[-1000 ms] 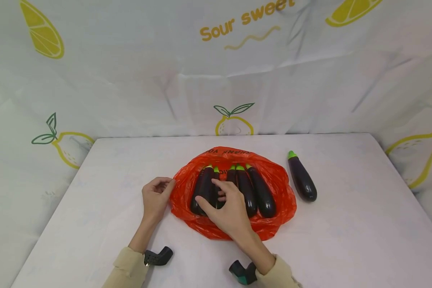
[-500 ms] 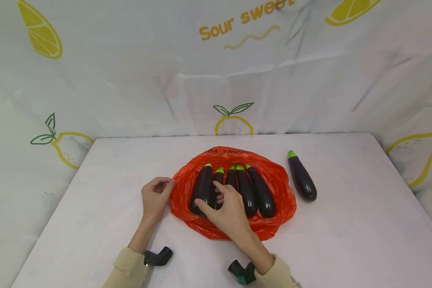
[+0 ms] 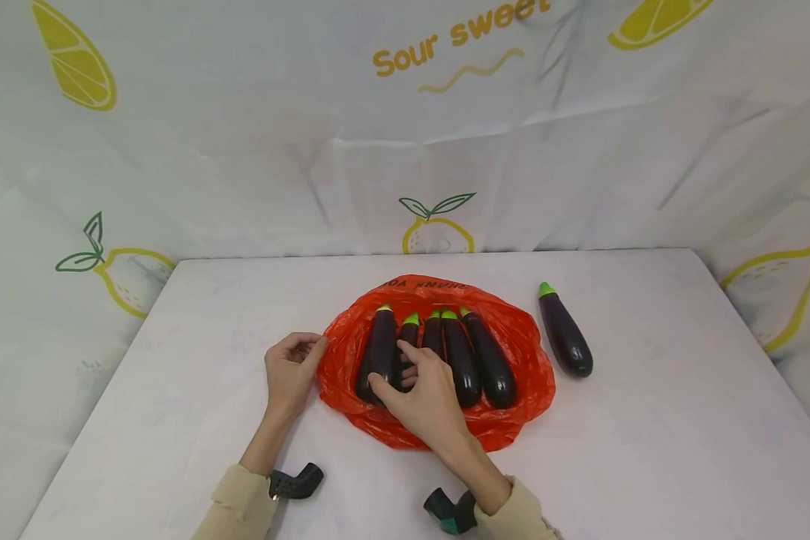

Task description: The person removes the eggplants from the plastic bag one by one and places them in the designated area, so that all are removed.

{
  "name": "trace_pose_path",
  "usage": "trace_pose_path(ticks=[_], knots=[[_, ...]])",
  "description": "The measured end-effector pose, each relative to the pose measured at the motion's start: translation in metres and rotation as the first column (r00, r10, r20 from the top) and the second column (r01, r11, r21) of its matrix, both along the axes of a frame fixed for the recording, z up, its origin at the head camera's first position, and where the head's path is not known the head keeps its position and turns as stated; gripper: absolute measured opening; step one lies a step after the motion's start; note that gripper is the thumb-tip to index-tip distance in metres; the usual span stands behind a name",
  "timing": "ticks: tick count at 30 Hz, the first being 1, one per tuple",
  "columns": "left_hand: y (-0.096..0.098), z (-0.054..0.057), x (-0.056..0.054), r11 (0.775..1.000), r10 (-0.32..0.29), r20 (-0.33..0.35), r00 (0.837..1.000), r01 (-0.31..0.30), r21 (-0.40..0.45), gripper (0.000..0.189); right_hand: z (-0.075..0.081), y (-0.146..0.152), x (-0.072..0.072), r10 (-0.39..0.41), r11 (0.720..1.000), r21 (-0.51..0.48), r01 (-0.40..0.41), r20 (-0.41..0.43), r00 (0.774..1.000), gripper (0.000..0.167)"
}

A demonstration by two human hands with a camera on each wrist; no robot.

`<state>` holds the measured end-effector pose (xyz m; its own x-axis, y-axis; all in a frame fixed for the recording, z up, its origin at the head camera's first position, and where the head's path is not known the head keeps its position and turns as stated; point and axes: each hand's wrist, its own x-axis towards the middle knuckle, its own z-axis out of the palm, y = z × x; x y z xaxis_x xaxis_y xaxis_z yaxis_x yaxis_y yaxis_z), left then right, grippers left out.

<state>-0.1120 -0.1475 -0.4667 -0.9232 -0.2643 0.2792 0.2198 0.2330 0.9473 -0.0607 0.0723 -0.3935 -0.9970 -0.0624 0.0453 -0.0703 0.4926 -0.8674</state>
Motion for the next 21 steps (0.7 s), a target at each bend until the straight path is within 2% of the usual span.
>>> trace_pose_path(ticks=[9, 15, 20, 21], knots=[[-0.001, -0.002, 0.0, 1.0, 0.0, 0.004, 1.0, 0.0, -0.008, 0.006, 0.004, 0.001, 0.002, 0.004, 1.0, -0.018, -0.004, 0.017, 1.0, 0.058], [-0.001, -0.001, 0.0, 1.0, 0.001, 0.01, 1.0, -0.001, -0.008, 0.006, 0.009, 0.006, 0.004, 0.011, 1.0, 0.006, -0.011, 0.033, 0.999, 0.057], [0.001, 0.001, 0.0, 1.0, 0.01, 0.025, 1.0, -0.01, -0.001, 0.006, 0.013, 0.011, 0.007, 0.018, 0.999, 0.027, -0.02, 0.067, 0.998, 0.058], [0.002, 0.005, 0.001, 1.0, 0.011, 0.029, 1.0, -0.011, -0.003, 0.006, 0.013, 0.011, 0.008, 0.018, 0.999, 0.031, -0.021, 0.073, 0.997, 0.058]])
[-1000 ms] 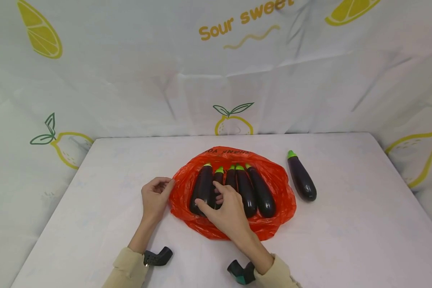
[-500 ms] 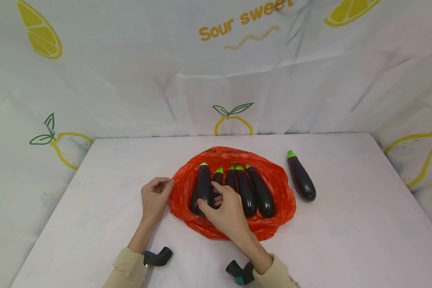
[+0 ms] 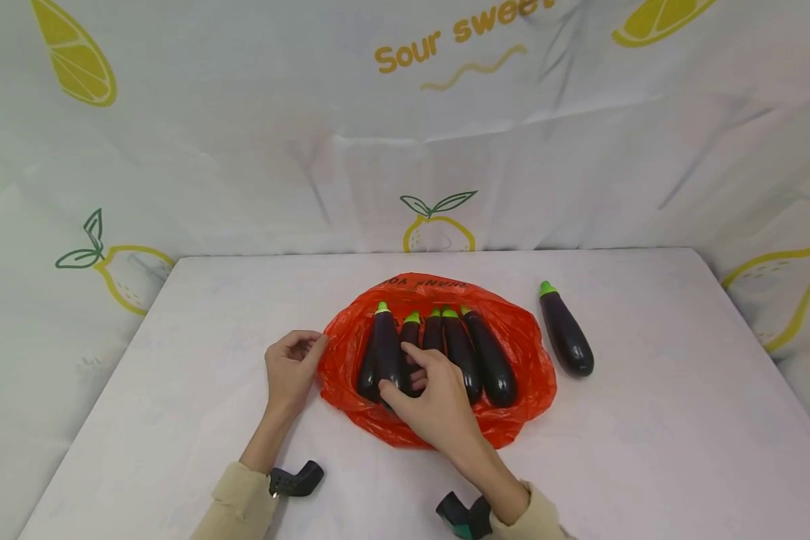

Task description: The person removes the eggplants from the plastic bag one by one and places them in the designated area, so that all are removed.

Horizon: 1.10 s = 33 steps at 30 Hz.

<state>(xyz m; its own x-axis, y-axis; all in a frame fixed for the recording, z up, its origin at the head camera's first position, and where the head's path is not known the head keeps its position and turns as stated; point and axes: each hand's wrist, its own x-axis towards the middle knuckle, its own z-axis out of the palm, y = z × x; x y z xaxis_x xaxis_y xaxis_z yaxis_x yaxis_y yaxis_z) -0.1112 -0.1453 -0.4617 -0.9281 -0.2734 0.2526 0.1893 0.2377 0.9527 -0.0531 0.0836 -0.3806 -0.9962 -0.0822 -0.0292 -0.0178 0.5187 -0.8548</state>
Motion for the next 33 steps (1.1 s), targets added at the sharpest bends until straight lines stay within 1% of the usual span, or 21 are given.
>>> trace_pose_path(ticks=[1, 2, 4, 6, 8, 9, 13, 16, 22, 29, 33], knots=[[0.001, 0.005, 0.002, 1.0, -0.001, 0.0, 1.0, 0.001, -0.001, 0.006, 0.0, 0.001, 0.001, 0.003, 1.0, 0.001, -0.003, 0.001, 1.0, 0.058], [0.002, 0.007, 0.003, 1.0, 0.0, 0.004, 1.0, 0.0, -0.001, 0.006, 0.001, 0.002, 0.001, 0.006, 1.0, 0.002, -0.006, 0.0, 1.0, 0.058], [0.002, 0.007, 0.002, 1.0, 0.002, 0.009, 1.0, -0.002, -0.007, 0.007, 0.001, 0.004, 0.003, 0.009, 1.0, 0.005, -0.009, -0.003, 1.0, 0.058], [0.002, 0.006, 0.002, 1.0, 0.0, 0.002, 1.0, 0.0, -0.01, 0.006, 0.002, 0.006, 0.004, 0.013, 1.0, 0.008, -0.013, -0.021, 1.0, 0.058], [-0.001, -0.002, -0.001, 1.0, -0.001, -0.002, 1.0, 0.001, -0.009, 0.006, 0.002, 0.008, 0.005, 0.015, 1.0, 0.012, -0.014, -0.043, 0.999, 0.058], [-0.002, -0.004, -0.002, 1.0, -0.003, -0.007, 1.0, 0.003, -0.009, 0.006, 0.003, 0.009, 0.005, 0.014, 1.0, 0.014, -0.013, -0.055, 0.998, 0.058], [-0.004, -0.006, -0.002, 1.0, -0.018, -0.024, 1.0, 0.018, -0.001, 0.006, 0.005, 0.011, 0.006, 0.013, 1.0, 0.015, -0.012, -0.091, 0.996, 0.058], [-0.004, -0.007, -0.002, 1.0, -0.021, -0.028, 0.999, 0.021, 0.006, 0.006, 0.008, 0.014, 0.008, 0.013, 1.0, 0.016, -0.011, -0.1, 0.995, 0.058], [-0.004, -0.006, -0.002, 1.0, -0.025, -0.022, 0.999, 0.025, 0.007, 0.006, 0.01, 0.02, 0.009, 0.003, 0.999, 0.034, 0.001, -0.122, 0.993, 0.056], [-0.003, -0.006, -0.001, 1.0, -0.017, -0.009, 1.0, 0.017, -0.004, 0.006, 0.01, 0.031, 0.007, -0.009, 0.999, 0.043, 0.017, -0.187, 0.982, 0.053], [-0.003, -0.005, -0.001, 1.0, -0.011, -0.007, 1.0, 0.011, -0.009, 0.005, 0.012, 0.038, 0.006, -0.023, 0.998, 0.051, 0.034, -0.207, 0.978, 0.053]])
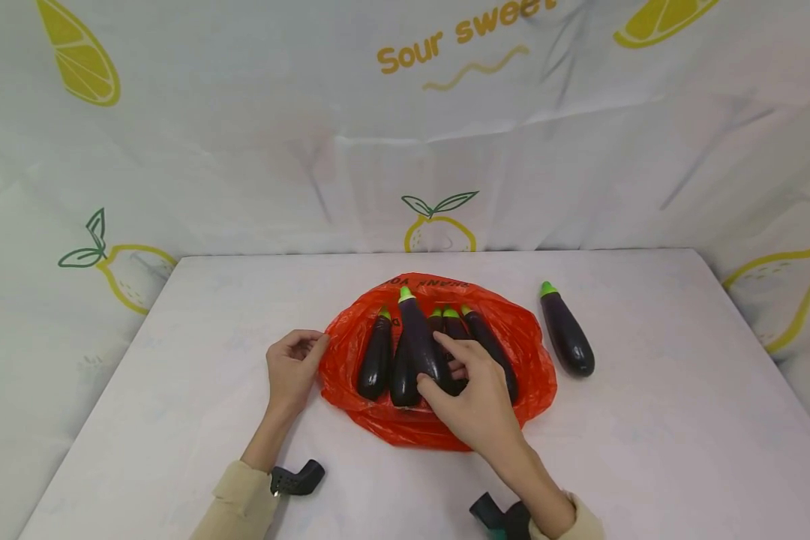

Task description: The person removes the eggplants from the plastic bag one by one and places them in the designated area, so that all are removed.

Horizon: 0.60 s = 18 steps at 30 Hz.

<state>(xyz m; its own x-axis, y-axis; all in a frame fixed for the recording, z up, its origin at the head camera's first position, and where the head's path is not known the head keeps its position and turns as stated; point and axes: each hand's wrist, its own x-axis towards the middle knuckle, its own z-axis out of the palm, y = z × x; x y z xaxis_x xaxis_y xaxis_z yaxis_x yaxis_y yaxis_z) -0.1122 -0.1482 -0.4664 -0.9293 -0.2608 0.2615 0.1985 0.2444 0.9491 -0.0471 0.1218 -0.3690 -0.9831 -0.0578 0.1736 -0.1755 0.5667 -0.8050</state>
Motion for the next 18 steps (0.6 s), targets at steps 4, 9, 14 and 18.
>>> trace_pose_path(ticks=[4, 9, 14, 18], knots=[[0.001, 0.001, 0.0, 1.0, 0.006, -0.001, 1.0, -0.006, 0.008, 0.005, 0.002, 0.009, -0.002, -0.017, 1.0, 0.014, 0.018, -0.01, 1.0, 0.052], [0.001, 0.0, 0.0, 1.0, 0.0, -0.003, 1.0, 0.0, 0.007, 0.008, 0.004, 0.019, -0.003, -0.044, 0.999, 0.023, 0.044, -0.026, 0.999, 0.052], [-0.001, -0.002, -0.002, 1.0, -0.002, -0.009, 1.0, 0.002, -0.006, 0.005, 0.002, 0.025, -0.005, -0.062, 0.998, 0.021, 0.063, -0.043, 0.997, 0.052], [-0.001, -0.003, -0.001, 1.0, 0.001, -0.007, 1.0, -0.001, -0.013, 0.004, -0.002, 0.029, -0.008, -0.074, 0.997, 0.017, 0.075, -0.063, 0.995, 0.052]])
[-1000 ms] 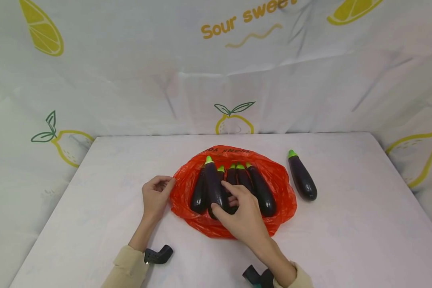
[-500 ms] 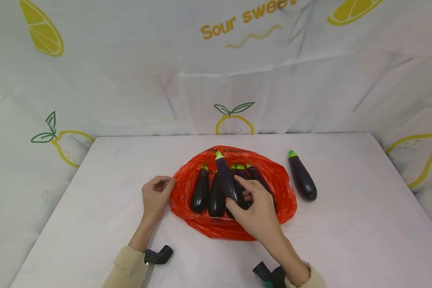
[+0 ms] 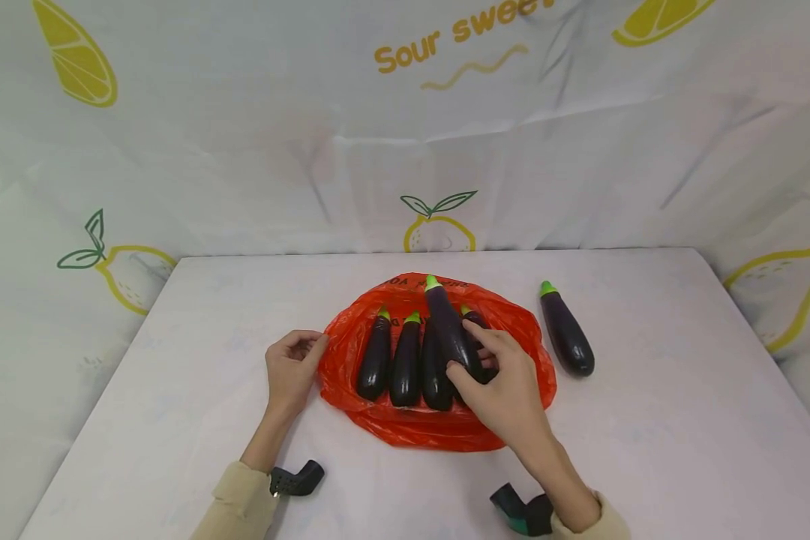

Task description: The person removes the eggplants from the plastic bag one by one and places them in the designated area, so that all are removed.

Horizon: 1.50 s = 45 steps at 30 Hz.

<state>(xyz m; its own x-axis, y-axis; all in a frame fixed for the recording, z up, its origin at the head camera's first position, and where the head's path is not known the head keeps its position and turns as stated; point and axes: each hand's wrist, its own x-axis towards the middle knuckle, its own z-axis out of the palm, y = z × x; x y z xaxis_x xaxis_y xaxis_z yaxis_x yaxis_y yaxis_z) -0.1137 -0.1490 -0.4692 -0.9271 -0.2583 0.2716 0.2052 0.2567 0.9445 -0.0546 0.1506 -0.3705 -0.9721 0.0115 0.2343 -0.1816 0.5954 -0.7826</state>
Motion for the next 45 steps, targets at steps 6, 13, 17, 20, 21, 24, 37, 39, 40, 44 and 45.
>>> trace_pose_path(ticks=[6, 13, 17, 20, 21, 24, 37, 39, 40, 44, 45], knots=[[0.001, 0.001, 0.001, 1.0, 0.0, 0.01, 1.0, 0.0, 0.002, 0.004, -0.006, 0.009, -0.005, -0.032, 0.999, 0.012, 0.032, -0.032, 0.999, 0.051], [0.001, 0.002, 0.001, 1.0, -0.002, -0.002, 1.0, 0.002, 0.016, 0.006, -0.013, 0.024, -0.008, -0.049, 0.998, 0.023, 0.051, -0.076, 0.996, 0.05], [0.001, 0.002, 0.001, 1.0, -0.007, -0.003, 1.0, 0.007, 0.025, 0.006, -0.016, 0.033, -0.009, -0.056, 0.998, 0.006, 0.056, -0.087, 0.995, 0.049], [0.001, 0.002, 0.001, 1.0, -0.009, -0.002, 1.0, 0.009, 0.024, 0.005, -0.016, 0.04, -0.01, -0.065, 0.998, -0.01, 0.064, -0.106, 0.992, 0.049], [0.001, 0.002, 0.0, 1.0, -0.009, -0.001, 1.0, 0.009, 0.025, 0.006, -0.016, 0.043, -0.011, -0.07, 0.998, -0.013, 0.069, -0.112, 0.991, 0.049], [0.001, 0.003, 0.0, 1.0, -0.009, 0.001, 1.0, 0.009, 0.024, 0.006, -0.016, 0.051, -0.012, -0.093, 0.996, -0.025, 0.091, -0.127, 0.987, 0.051], [0.0, 0.001, -0.001, 1.0, -0.01, -0.008, 1.0, 0.011, 0.024, 0.005, -0.023, 0.095, -0.021, -0.254, 0.966, 0.023, 0.256, -0.069, 0.965, 0.049], [0.0, 0.001, -0.001, 1.0, -0.011, -0.007, 1.0, 0.011, 0.022, 0.005, -0.024, 0.1, -0.022, -0.26, 0.965, 0.025, 0.262, -0.075, 0.963, 0.049], [0.0, 0.001, -0.001, 1.0, -0.011, -0.007, 1.0, 0.011, 0.021, 0.005, -0.025, 0.103, -0.022, -0.262, 0.964, 0.022, 0.264, -0.078, 0.962, 0.048], [0.0, 0.001, -0.001, 1.0, -0.011, -0.006, 1.0, 0.011, 0.028, 0.006, -0.029, 0.116, -0.023, -0.253, 0.967, 0.005, 0.255, -0.098, 0.963, 0.047], [0.0, 0.001, 0.0, 0.999, -0.011, -0.007, 1.0, 0.011, 0.032, 0.005, -0.029, 0.12, -0.023, -0.25, 0.968, 0.0, 0.252, -0.101, 0.963, 0.047]])
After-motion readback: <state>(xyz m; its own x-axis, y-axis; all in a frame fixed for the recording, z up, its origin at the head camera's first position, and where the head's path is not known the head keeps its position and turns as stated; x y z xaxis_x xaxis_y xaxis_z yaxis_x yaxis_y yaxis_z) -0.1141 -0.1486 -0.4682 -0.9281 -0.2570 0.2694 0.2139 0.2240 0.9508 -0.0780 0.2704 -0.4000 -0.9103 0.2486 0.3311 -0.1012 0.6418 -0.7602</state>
